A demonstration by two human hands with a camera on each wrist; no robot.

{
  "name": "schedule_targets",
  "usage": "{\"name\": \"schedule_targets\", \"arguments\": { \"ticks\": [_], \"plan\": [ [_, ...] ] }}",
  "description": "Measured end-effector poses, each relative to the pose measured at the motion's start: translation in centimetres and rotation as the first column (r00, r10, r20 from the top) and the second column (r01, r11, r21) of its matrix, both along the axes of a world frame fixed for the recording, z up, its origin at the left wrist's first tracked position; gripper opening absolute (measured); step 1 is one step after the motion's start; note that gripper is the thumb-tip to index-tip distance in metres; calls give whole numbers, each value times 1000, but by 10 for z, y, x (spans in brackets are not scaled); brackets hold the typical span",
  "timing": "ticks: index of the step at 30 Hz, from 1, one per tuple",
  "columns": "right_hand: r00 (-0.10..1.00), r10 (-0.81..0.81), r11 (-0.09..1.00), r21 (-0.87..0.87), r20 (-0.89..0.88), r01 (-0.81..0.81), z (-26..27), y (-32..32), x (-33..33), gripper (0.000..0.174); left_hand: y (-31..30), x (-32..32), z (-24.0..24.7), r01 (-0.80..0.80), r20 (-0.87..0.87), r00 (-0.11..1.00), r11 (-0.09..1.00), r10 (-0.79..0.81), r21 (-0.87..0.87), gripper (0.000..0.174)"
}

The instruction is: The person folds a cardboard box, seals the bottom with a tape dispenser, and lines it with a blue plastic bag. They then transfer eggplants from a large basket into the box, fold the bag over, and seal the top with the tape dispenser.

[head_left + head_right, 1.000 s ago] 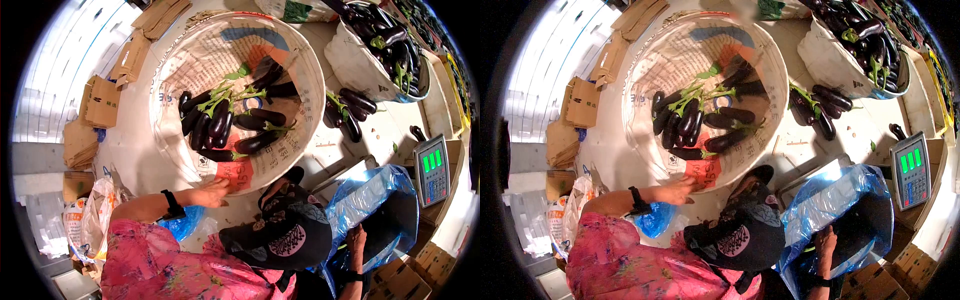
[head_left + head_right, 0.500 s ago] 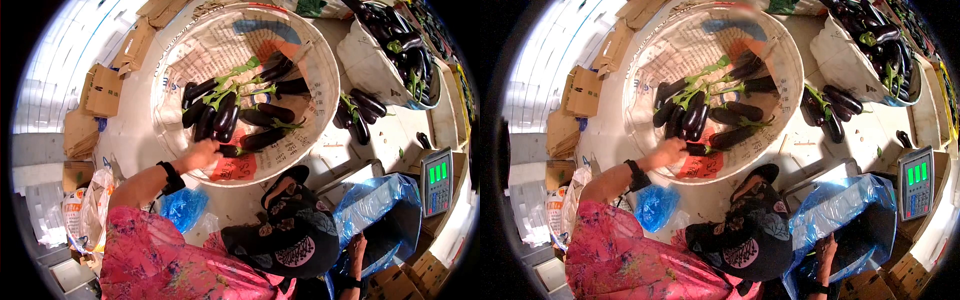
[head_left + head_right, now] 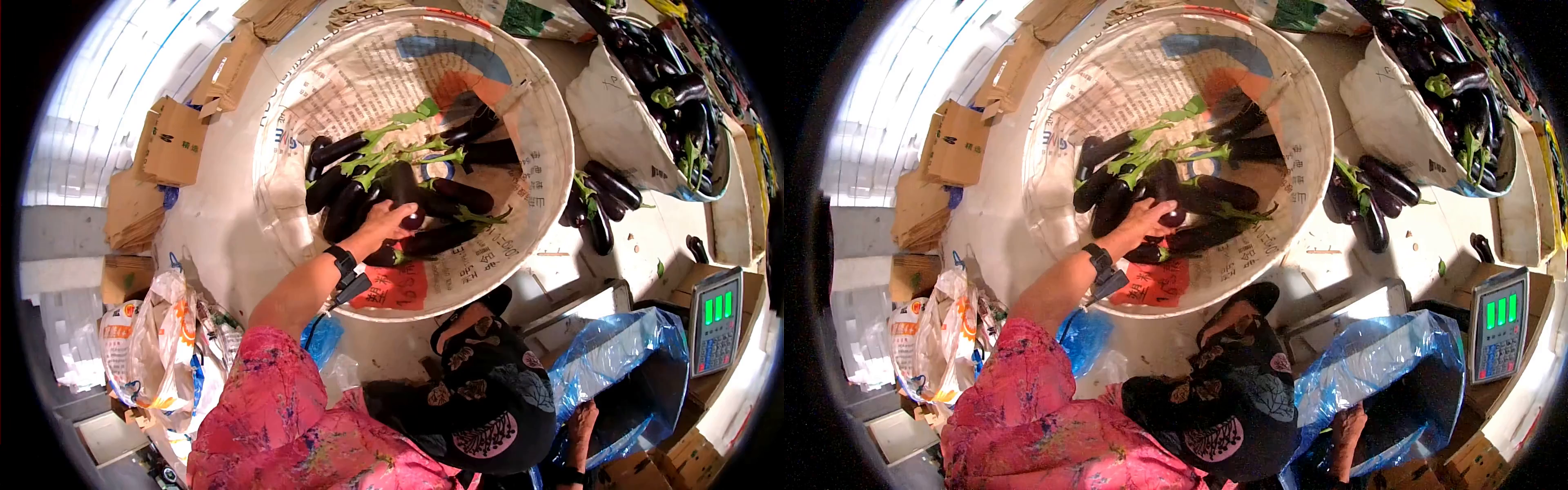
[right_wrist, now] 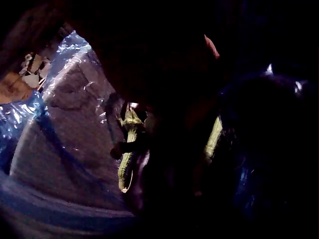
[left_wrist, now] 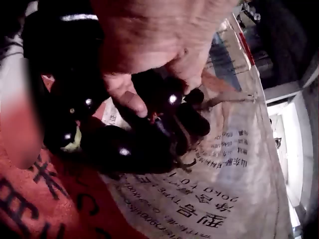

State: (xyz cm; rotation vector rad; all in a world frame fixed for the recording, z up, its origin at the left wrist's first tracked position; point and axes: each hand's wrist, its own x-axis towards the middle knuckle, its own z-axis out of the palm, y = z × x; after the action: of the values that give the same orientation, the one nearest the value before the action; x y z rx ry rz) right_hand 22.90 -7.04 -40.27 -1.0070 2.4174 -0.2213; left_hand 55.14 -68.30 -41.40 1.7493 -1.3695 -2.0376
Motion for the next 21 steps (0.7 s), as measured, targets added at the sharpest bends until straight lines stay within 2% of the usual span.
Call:
{"name": "schedule_targets", "arguments": {
  "ticks": [1,2,3,4,5,6,7,8,9,10,11,13,14,15,17,18,19,20,21],
  "plan": [
    [976,178,980,114,-121,-165,-5,9,-2,31,7,-3,-1,-47,-82,996,999,45,-22,106],
    [907,361,919,246,-218,-306,-8,18,-4,31,5,-4,10,101,-90,990,992,-108,-79,96],
    [977,188,961,225,-103,-162,-6,17,-2,24,3,-5,20,247,-93,961,959,-261,-137,87],
    [1000,-8,978,209,2,7,-4,16,-1,21,-13,-3,13,443,99,895,844,-434,-302,74],
    [976,-201,962,206,81,181,-2,15,1,22,-29,-3,5,628,313,778,660,-545,-412,62],
    [960,-264,952,190,99,242,1,11,3,22,-31,-6,4,361,250,931,567,-267,-741,31],
    [928,-332,939,152,169,309,0,11,2,20,-53,-6,9,369,351,928,427,-125,-825,29],
    [887,-396,918,117,239,378,-6,16,0,26,-86,6,-7,381,408,913,362,-3,-851,30],
    [837,-452,890,87,308,448,-12,22,-3,37,-126,23,-33,377,391,918,162,68,-912,34],
    [647,-556,732,-61,522,679,-10,16,6,39,-131,20,0,371,420,894,270,153,-888,39],
    [422,-547,483,-139,723,865,-8,12,14,41,-156,33,-16,425,452,859,159,241,-891,46],
    [525,-557,563,-172,644,808,9,-4,22,46,-197,66,-41,455,520,841,323,152,-830,66],
    [572,-555,603,-182,604,777,15,-10,23,49,-207,74,-43,534,609,785,371,116,-760,72],
    [594,-561,639,-155,577,754,19,-13,22,50,-207,75,-36,537,642,764,491,61,-686,76],
    [636,-568,706,-88,523,703,23,-15,20,53,-226,94,-70,561,660,751,504,23,-657,78],
    [530,-559,563,-177,638,807,23,-21,23,62,-225,90,-75,609,710,704,499,18,-617,76],
    [774,-534,740,-256,340,622,30,-32,27,63,-220,86,-74,654,756,654,493,13,-574,75],
    [914,-406,887,-240,3,395,40,-42,30,64,-215,84,-72,694,800,600,488,11,-529,74],
    [953,-239,960,-191,-186,204,42,-47,27,65,-208,74,-59,759,867,499,492,-15,-428,72]
  ]
}}
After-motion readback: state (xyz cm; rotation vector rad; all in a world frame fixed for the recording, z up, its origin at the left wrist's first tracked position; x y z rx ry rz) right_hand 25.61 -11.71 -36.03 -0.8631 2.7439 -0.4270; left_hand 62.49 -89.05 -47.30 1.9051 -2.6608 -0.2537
